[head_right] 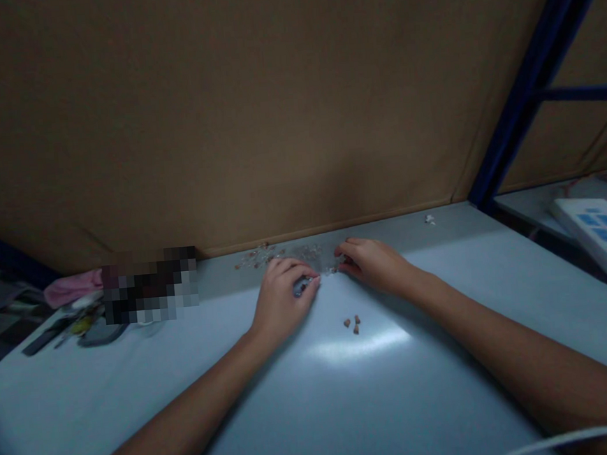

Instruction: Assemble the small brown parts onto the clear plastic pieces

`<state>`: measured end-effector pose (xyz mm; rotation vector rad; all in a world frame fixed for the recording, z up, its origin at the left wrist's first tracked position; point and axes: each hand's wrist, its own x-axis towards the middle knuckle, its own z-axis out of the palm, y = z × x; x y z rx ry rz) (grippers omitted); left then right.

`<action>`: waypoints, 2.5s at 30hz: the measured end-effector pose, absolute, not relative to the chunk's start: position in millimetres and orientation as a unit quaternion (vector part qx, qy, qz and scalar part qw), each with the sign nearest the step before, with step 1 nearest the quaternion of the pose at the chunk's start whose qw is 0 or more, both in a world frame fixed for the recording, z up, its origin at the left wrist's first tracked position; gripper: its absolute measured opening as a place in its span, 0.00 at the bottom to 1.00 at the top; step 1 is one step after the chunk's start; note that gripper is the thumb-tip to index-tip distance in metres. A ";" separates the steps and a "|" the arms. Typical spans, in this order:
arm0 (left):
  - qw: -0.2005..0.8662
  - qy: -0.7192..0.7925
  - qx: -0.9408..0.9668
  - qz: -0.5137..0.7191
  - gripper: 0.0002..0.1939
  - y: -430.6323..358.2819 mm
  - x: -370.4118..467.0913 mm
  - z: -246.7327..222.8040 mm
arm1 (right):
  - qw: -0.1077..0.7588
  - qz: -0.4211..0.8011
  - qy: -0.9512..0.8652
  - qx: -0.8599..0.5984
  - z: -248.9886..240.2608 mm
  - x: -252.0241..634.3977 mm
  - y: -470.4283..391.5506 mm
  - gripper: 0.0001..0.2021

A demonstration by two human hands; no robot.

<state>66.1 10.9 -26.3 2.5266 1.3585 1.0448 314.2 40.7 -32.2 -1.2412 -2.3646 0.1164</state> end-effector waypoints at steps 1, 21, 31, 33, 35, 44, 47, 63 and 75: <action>0.042 0.445 0.826 0.342 0.03 10.6 66.4 -26.0 | 0.227 0.037 -0.862 -0.452 -32.6 314.7 41.1 0.10; 0.059 0.352 0.830 0.429 0.14 8.9 67.3 -27.0 | 0.441 0.348 -0.727 -0.395 -9.4 276.6 7.0 0.16; 0.050 0.329 0.853 0.401 0.16 4.4 69.5 -26.6 | 0.416 0.354 -0.733 -0.405 -8.7 280.5 8.9 0.17; 0.050 0.326 0.856 0.398 0.16 3.7 69.4 -25.5 | 0.416 0.354 -0.735 -0.401 -9.8 280.5 9.4 0.17; 0.049 0.325 0.857 0.397 0.16 3.8 69.1 -24.7 | 0.419 0.352 -0.736 -0.398 -10.4 281.0 10.5 0.17; 0.034 0.351 0.853 0.384 0.18 4.4 67.1 -24.2 | 0.486 0.350 -0.686 -0.413 -10.7 280.5 12.9 0.16; 0.030 0.341 0.864 0.370 0.17 4.8 66.4 -24.6 | 0.492 0.344 -0.682 -0.418 -8.6 278.6 9.8 0.17; 0.085 0.360 0.821 0.435 0.07 1.2 68.5 -22.1 | 0.491 0.351 -0.681 -0.414 -9.7 281.3 8.7 0.14; 0.085 0.342 0.817 0.456 0.06 1.3 68.5 -22.0 | 0.496 0.246 -0.748 -0.366 -6.5 284.6 7.2 0.15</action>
